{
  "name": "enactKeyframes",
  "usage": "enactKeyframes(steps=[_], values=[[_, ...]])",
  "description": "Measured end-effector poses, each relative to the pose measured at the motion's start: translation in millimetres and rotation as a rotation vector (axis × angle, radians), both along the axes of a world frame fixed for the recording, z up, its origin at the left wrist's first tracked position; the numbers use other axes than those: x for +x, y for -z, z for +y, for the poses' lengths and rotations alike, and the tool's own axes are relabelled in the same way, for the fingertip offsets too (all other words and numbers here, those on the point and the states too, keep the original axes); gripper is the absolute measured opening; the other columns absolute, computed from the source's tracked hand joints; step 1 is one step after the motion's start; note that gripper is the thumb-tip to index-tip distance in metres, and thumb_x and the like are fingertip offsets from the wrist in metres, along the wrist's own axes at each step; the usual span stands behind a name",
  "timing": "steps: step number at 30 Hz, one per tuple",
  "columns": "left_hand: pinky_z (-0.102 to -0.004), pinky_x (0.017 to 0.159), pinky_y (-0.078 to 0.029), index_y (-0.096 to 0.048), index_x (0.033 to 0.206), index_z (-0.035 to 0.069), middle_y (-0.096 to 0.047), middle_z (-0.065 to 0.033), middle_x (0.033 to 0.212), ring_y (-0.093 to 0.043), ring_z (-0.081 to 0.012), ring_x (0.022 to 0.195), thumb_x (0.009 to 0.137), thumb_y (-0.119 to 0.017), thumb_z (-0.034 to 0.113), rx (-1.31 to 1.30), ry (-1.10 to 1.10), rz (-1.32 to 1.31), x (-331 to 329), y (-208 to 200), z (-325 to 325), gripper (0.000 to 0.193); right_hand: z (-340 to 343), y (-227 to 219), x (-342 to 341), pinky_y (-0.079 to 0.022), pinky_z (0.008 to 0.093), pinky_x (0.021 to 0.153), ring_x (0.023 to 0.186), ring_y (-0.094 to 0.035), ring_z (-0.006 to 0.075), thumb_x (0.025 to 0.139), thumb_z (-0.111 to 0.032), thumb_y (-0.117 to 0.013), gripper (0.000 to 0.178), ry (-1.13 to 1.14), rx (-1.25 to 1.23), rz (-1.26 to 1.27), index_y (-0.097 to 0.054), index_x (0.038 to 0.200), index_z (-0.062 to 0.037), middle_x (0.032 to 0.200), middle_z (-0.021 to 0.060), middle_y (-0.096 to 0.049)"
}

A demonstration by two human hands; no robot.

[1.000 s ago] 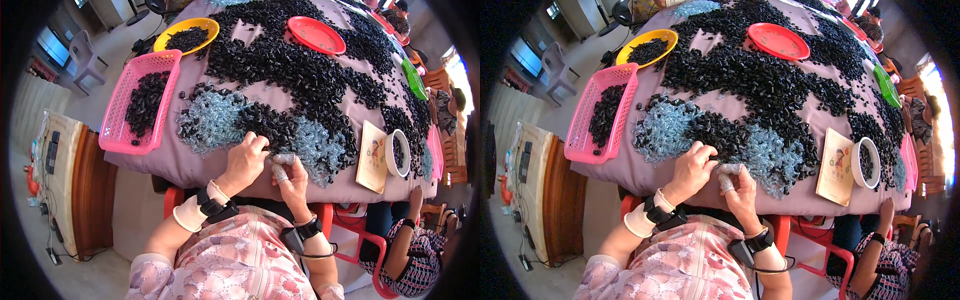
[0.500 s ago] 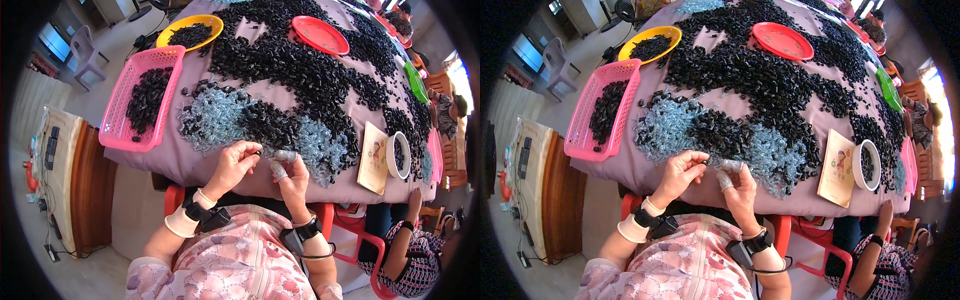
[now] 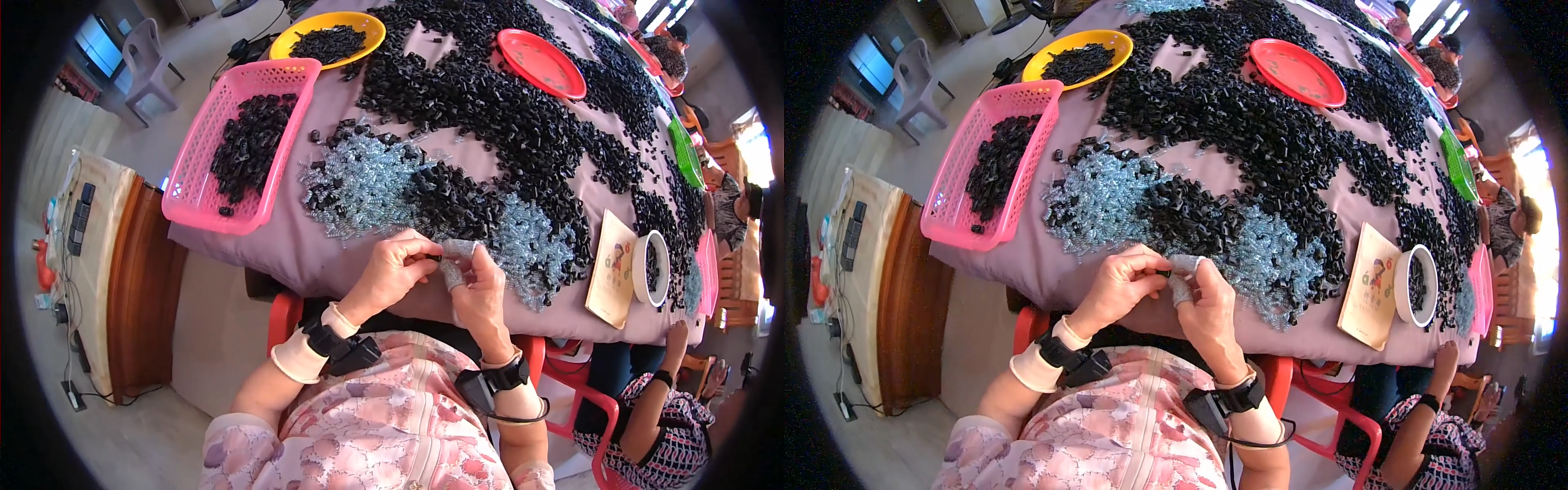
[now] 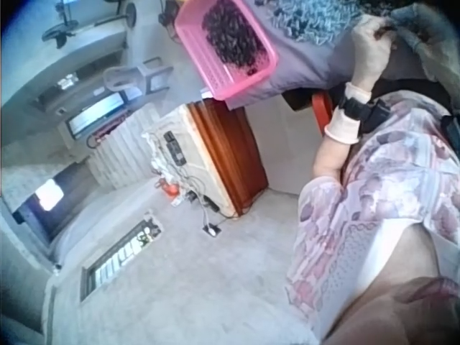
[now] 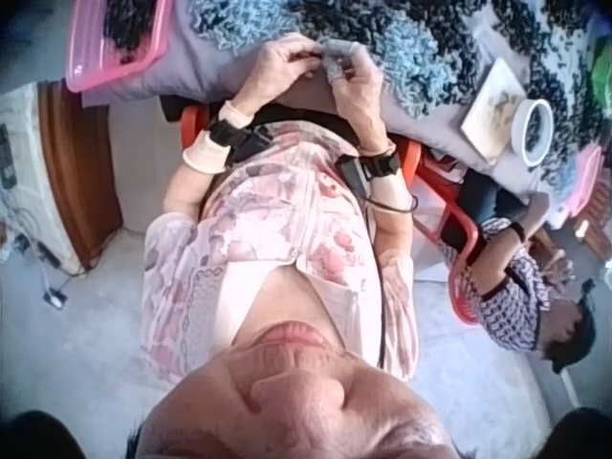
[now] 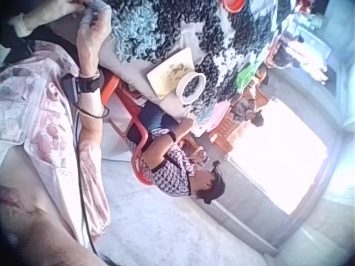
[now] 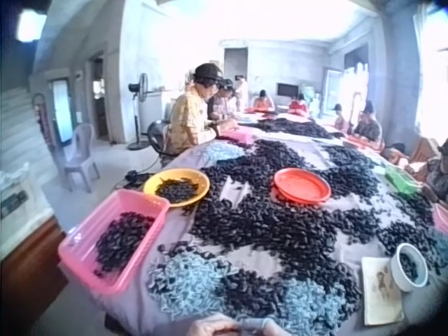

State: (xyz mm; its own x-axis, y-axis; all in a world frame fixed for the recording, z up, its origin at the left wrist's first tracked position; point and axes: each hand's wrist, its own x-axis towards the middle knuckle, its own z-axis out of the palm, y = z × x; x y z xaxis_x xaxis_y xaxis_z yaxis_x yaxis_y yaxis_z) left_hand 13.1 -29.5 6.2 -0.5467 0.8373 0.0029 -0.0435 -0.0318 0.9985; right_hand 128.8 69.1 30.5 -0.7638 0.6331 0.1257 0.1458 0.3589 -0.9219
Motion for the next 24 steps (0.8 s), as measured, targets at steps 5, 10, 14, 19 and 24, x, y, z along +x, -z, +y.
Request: enactKeyframes(steps=[5, 10, 14, 19, 24], values=[[-0.0200, 0.057, -0.049, -0.064, 0.095, -0.003, -0.057, -0.0019, 0.085, -0.057, -0.0069, 0.065, 0.077, -0.061, -0.007, 0.009, -0.015, 0.010, 0, 1, -1, 0.019, 3, 1, -3, -0.047, 0.0336, 0.059, 0.071, -0.058, 0.0299, 0.069, 0.006, -0.058, 0.026, -0.056, 0.269, -0.123, -0.056, 0.094, -0.0027, 0.083, 0.0129, -0.056], [-0.0204, 0.059, -0.049, -0.063, 0.096, -0.003, -0.057, -0.0026, 0.090, -0.057, -0.0078, 0.068, 0.079, -0.060, -0.006, 0.031, -0.005, -0.031, -2, 5, -3, 0.018, -2, -2, -6, -0.048, 0.0358, 0.061, 0.074, -0.058, 0.0323, 0.071, 0.004, -0.057, 0.023, -0.027, 0.407, -0.007, -0.056, 0.093, -0.0020, 0.086, 0.0135, -0.057], [-0.0201, 0.059, -0.049, -0.063, 0.096, -0.002, -0.057, -0.0026, 0.088, -0.056, -0.0071, 0.068, 0.080, -0.059, -0.004, 0.033, -0.007, -0.023, -3, 2, -5, 0.017, -9, -9, -5, -0.050, 0.0358, 0.062, 0.075, -0.060, 0.0307, 0.072, 0.005, -0.055, 0.026, -0.103, 0.585, 0.010, -0.058, 0.096, -0.0027, 0.091, 0.0131, -0.058], [-0.0206, 0.056, -0.047, -0.063, 0.095, -0.002, -0.058, -0.0020, 0.085, -0.055, -0.0063, 0.066, 0.080, -0.059, -0.005, 0.054, -0.017, -0.065, -2, 6, -4, 0.016, -6, -5, -5, -0.049, 0.0364, 0.062, 0.075, -0.060, 0.0317, 0.070, 0.006, -0.054, 0.030, -0.094, 0.572, -0.001, -0.059, 0.097, -0.0040, 0.089, 0.0129, -0.058], [-0.0201, 0.054, -0.046, -0.063, 0.095, -0.002, -0.057, -0.0019, 0.083, -0.055, -0.0061, 0.063, 0.081, -0.059, -0.003, 0.055, -0.009, -0.041, -2, 5, -6, 0.014, -6, -6, -5, -0.049, 0.0374, 0.063, 0.076, -0.059, 0.0331, 0.068, 0.007, -0.053, 0.031, -0.064, 0.498, -0.007, -0.058, 0.097, -0.0045, 0.088, 0.0132, -0.057]])
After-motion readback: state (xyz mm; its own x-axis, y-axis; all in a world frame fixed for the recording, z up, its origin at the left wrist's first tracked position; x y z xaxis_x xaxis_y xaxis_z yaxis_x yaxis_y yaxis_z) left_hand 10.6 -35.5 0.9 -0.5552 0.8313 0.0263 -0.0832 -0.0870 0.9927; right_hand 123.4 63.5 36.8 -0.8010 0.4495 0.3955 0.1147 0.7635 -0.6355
